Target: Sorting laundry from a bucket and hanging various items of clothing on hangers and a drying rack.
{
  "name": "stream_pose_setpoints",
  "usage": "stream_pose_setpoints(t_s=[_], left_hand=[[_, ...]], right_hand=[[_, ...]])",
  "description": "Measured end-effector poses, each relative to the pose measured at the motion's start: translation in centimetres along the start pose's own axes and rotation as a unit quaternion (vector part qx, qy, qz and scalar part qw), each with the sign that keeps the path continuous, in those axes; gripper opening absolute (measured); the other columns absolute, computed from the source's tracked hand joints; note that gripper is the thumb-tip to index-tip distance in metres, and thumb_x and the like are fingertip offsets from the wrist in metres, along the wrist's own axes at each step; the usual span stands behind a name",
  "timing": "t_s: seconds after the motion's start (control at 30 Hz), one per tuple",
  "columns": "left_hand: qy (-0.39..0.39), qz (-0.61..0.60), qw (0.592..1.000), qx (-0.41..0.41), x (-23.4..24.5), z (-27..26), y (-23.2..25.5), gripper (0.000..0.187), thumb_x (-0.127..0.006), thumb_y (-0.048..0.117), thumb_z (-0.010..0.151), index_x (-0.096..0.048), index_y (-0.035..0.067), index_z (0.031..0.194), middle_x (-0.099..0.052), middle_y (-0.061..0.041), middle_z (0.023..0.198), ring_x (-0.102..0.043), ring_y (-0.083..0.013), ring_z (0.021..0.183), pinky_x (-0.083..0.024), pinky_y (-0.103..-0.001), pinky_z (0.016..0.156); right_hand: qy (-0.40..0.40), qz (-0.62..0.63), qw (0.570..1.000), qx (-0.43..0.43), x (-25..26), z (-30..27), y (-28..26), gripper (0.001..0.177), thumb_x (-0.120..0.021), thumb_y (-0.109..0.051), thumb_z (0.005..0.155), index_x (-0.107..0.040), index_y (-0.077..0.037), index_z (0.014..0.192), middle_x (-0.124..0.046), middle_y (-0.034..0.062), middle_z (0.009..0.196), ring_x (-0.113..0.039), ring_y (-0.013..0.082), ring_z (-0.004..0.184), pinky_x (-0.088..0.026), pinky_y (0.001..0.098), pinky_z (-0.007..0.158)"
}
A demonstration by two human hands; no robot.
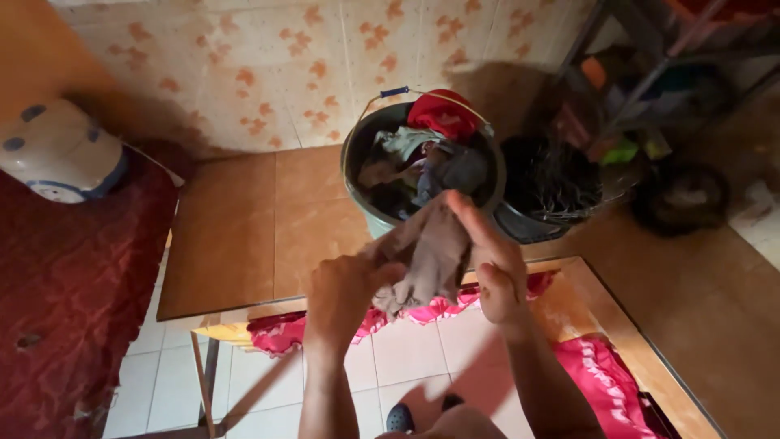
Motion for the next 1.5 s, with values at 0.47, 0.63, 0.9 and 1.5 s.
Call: stream_pose_setpoints(t_s=[0.47, 0.63, 0.9, 1.5], left_hand=[[-0.024, -0.461, 0.875, -0.148, -10.4, 0.5, 7.8, 0.025, -0.056, 0.013, 0.102, -0.072, -0.005, 0.093, -0.072, -0.018, 0.077, -0.067, -0.0253, 0.070, -0.054, -0.039, 0.065], [-0.106, -0.429, 0.844, -0.304, -11.2, -4.4, 12.1, 0.019, -0.057, 0.009, 0.089, -0.070, -0.004, 0.096, -0.072, -0.016, 0.080, -0.071, -0.0241, 0.073, -0.058, -0.036, 0.071], [-0.197, -0.179, 0.895, -0.357, -25.4, -4.4, 5.8, 0.027, -0.066, 0.020, 0.088, -0.075, 0.002, 0.105, -0.075, -0.018, 0.097, -0.069, -0.0357, 0.097, -0.053, -0.042, 0.084], [0.060, -0.244, 0.958, -0.141, -21.5, 3.0, -2.6, 0.027, -0.069, 0.024, 0.094, -0.076, 0.004, 0.110, -0.076, -0.020, 0.104, -0.070, -0.0333, 0.095, -0.055, -0.041, 0.083]], right_hand=[[0.029, -0.375, 0.925, 0.056, 2.6, -19.8, 17.6, 0.019, -0.066, -0.010, 0.087, -0.065, -0.001, 0.104, -0.057, 0.0102, 0.106, -0.065, 0.0266, 0.102, -0.053, 0.0316, 0.083], [0.014, -0.402, 0.915, -0.035, 1.8, -24.5, 22.1, 0.030, -0.064, -0.003, 0.081, -0.061, 0.004, 0.110, -0.056, 0.0108, 0.108, -0.062, 0.0268, 0.100, -0.049, 0.0339, 0.085], [-0.020, -0.179, 0.977, -0.114, 3.7, -18.0, 17.6, 0.044, -0.066, -0.004, 0.080, -0.057, 0.003, 0.122, -0.057, 0.0107, 0.118, -0.059, 0.0267, 0.110, -0.047, 0.0351, 0.093], [-0.078, 0.303, 0.900, -0.302, 10.1, -12.2, 15.1, 0.076, -0.070, -0.005, 0.077, -0.049, -0.001, 0.150, -0.059, 0.0107, 0.141, -0.053, 0.0268, 0.130, -0.043, 0.0380, 0.110]])
Point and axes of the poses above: each hand's wrist, its own z-axis towards the middle knuckle, its own x-axis out of the back of the hand, y = z × x, the point moved 9 cm from there along z, towards the middle knuckle
